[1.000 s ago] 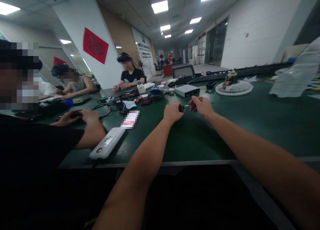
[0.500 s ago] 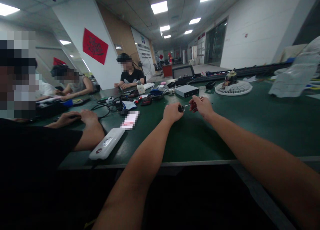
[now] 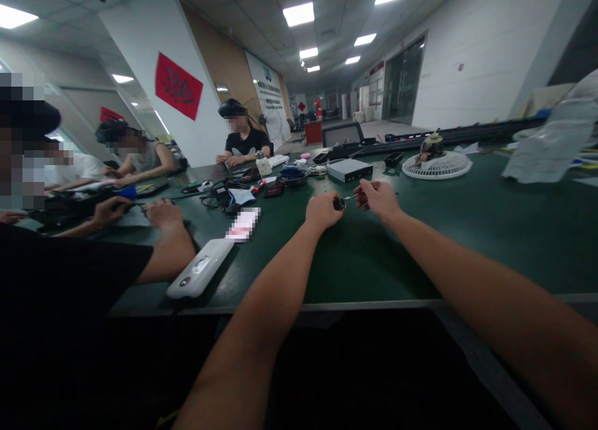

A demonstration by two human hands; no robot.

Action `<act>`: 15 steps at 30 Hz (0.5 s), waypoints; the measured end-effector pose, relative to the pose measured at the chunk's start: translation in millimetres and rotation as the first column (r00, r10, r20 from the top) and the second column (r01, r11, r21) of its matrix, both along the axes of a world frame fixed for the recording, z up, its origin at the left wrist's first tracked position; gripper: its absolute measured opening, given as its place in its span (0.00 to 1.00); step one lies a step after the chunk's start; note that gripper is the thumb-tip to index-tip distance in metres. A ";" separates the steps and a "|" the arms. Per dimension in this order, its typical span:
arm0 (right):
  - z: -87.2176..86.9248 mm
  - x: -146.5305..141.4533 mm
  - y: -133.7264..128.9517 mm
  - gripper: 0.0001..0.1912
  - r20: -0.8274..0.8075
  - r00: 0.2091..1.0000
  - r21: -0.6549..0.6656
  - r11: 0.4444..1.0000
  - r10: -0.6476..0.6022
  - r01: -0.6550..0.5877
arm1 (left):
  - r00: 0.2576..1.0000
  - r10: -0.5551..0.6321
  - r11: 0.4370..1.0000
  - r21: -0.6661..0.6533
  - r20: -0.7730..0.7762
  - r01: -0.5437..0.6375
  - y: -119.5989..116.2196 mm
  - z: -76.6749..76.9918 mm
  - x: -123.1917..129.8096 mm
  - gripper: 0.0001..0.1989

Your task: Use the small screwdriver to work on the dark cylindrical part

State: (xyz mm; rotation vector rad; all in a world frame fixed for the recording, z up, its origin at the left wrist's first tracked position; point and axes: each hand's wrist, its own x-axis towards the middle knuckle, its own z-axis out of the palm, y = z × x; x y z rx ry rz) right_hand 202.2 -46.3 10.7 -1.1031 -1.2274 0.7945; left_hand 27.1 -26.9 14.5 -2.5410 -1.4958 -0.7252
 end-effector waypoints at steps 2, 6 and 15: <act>0.5 -0.4 -0.3 0.20 0.008 1.000 -0.026 1.000 -0.007 0.008 | 1.000 0.001 1.000 0.002 -0.005 -0.001 -0.1 -0.1 0.2 0.13; 2.2 -1.2 -1.8 0.20 -0.058 0.998 -0.022 0.999 0.025 -0.026 | 1.000 0.018 1.000 -0.008 -0.002 -0.018 -0.6 0.5 0.8 0.13; 1.0 0.3 -0.6 0.19 -0.052 0.999 -0.037 0.999 0.003 -0.005 | 1.000 0.007 1.000 -0.015 0.002 -0.007 -1.1 1.2 0.3 0.14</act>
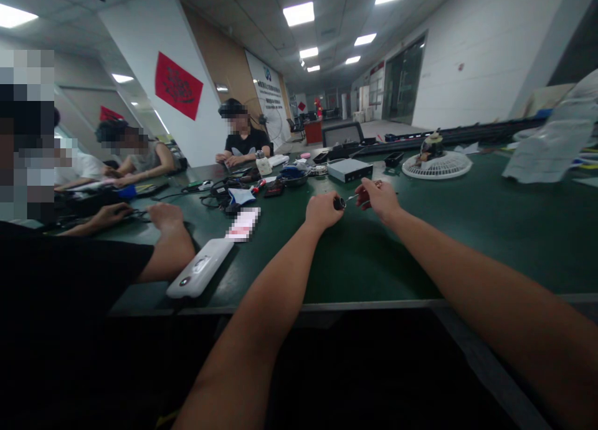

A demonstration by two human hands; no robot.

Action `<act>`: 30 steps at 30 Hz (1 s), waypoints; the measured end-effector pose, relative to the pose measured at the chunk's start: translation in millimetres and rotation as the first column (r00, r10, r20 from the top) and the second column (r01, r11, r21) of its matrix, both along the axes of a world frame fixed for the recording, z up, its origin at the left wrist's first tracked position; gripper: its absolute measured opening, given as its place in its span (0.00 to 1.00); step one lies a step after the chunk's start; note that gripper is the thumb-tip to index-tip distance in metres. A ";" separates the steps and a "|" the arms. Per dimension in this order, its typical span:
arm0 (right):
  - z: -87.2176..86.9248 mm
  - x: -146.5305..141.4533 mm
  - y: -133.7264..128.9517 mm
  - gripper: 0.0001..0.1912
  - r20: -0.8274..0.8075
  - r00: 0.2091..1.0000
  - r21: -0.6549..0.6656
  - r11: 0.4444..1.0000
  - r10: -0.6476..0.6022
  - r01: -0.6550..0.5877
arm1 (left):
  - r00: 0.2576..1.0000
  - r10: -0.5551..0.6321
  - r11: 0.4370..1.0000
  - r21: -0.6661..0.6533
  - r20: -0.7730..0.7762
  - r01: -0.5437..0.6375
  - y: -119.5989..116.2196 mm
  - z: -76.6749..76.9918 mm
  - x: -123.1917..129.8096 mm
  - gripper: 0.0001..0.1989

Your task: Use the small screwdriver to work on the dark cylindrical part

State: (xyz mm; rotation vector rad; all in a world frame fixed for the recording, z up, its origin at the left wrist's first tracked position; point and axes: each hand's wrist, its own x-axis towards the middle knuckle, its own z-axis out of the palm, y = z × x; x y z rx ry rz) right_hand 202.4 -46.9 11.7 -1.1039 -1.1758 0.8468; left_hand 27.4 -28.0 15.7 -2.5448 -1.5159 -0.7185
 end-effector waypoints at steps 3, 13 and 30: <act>0.8 -0.6 -0.6 0.18 0.003 1.000 0.020 1.000 -0.004 0.003 | 1.000 0.001 1.000 -0.010 -0.004 -0.001 -0.4 0.8 -0.1 0.14; 0.2 -0.2 0.2 0.19 0.015 1.000 0.016 1.000 0.010 -0.010 | 1.000 0.005 1.000 0.000 -0.003 -0.005 1.4 -1.4 0.0 0.13; -0.7 0.1 -0.9 0.21 0.035 0.999 -0.014 1.000 0.025 -0.024 | 1.000 -0.011 0.999 0.042 -0.013 0.011 4.5 -5.3 -1.2 0.13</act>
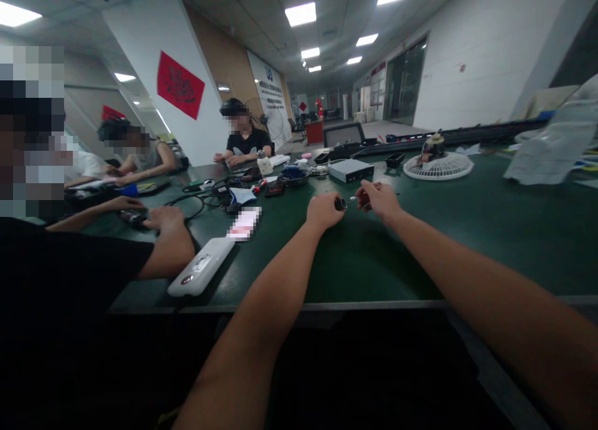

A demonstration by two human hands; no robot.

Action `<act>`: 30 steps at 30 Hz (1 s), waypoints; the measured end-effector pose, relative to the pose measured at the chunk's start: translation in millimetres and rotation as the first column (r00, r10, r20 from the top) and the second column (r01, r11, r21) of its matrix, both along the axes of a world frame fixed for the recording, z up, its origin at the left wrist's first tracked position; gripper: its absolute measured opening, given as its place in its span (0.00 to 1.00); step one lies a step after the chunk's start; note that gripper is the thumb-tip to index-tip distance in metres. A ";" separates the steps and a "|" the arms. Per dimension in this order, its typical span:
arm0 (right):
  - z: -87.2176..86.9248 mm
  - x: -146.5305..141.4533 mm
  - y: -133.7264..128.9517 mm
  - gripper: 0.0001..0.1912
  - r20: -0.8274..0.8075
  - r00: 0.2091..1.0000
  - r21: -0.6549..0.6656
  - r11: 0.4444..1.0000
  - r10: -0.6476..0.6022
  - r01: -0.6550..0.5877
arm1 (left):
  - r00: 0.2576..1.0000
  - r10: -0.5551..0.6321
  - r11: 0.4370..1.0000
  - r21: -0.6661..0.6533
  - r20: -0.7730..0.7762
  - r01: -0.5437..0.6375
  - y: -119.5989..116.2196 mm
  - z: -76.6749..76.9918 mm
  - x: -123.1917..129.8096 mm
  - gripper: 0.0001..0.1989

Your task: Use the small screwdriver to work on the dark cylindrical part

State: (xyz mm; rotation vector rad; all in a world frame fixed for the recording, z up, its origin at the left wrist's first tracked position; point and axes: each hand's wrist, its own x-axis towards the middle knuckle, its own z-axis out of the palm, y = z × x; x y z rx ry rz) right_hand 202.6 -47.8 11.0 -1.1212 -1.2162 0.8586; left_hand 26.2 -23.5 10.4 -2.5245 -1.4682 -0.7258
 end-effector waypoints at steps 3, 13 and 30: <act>1.8 -0.7 -1.8 0.21 -0.034 0.999 0.041 0.999 0.017 -0.015 | 1.000 0.005 1.000 0.002 0.005 -0.005 -0.6 0.6 0.0 0.13; -0.2 0.4 -0.7 0.21 0.042 0.999 0.053 0.998 0.017 -0.019 | 1.000 0.018 0.999 -0.042 -0.008 -0.018 -4.8 5.6 1.2 0.15; -1.8 -0.4 0.2 0.19 0.116 0.993 0.065 0.998 -0.012 0.005 | 1.000 0.014 0.999 -0.052 -0.024 -0.015 -4.0 4.3 0.8 0.15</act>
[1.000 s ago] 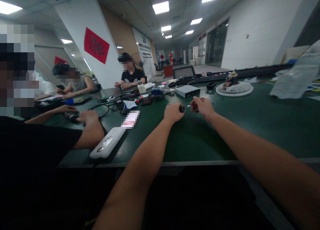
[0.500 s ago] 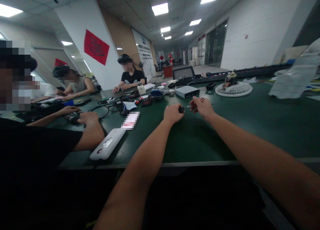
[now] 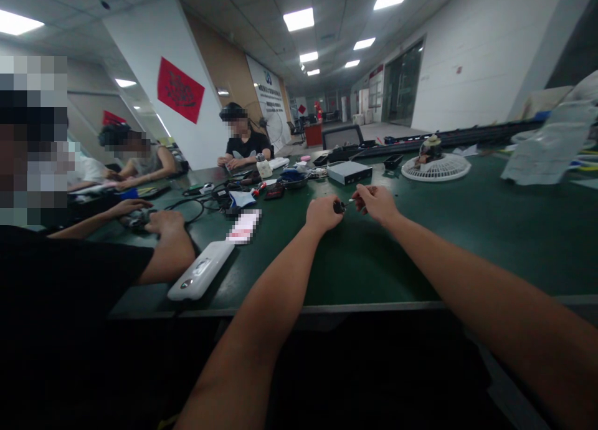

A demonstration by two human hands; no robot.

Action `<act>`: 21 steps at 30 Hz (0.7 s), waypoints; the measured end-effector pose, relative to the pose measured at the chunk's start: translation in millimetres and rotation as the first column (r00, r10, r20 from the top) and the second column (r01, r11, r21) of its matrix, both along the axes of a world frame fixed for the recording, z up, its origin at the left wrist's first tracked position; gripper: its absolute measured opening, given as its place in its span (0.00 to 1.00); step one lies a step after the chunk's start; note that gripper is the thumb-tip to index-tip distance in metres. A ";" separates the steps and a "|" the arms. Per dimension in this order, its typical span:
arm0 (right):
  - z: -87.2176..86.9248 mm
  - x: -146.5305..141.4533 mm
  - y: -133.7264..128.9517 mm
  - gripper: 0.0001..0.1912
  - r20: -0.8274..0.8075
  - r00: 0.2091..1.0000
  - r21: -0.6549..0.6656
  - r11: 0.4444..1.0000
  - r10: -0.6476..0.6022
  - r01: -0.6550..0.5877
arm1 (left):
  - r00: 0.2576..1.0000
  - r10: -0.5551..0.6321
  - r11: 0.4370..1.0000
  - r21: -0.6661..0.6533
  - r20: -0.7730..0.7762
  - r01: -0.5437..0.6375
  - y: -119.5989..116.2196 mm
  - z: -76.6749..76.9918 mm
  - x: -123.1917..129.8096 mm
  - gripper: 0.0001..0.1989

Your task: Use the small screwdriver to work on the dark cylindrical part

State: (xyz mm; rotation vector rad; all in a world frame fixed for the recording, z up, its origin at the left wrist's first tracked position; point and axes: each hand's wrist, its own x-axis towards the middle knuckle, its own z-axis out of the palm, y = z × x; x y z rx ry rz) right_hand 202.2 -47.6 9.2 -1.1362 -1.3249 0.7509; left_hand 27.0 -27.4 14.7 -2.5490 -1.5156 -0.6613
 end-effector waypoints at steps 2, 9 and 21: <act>-0.3 -0.4 -0.3 0.20 0.005 1.000 -0.013 1.000 0.020 -0.020 | 1.000 -0.001 1.000 0.000 -0.001 0.001 -0.3 0.1 0.4 0.15; 4.1 -0.5 -4.3 0.21 -0.153 0.988 -0.040 0.998 0.034 -0.041 | 1.000 0.004 1.000 -0.016 0.027 -0.003 -0.7 0.9 -0.1 0.14; -0.4 -0.3 0.5 0.21 0.036 0.999 -0.051 0.998 0.025 -0.023 | 1.000 0.010 1.000 -0.015 -0.018 -0.011 0.8 -1.4 0.3 0.16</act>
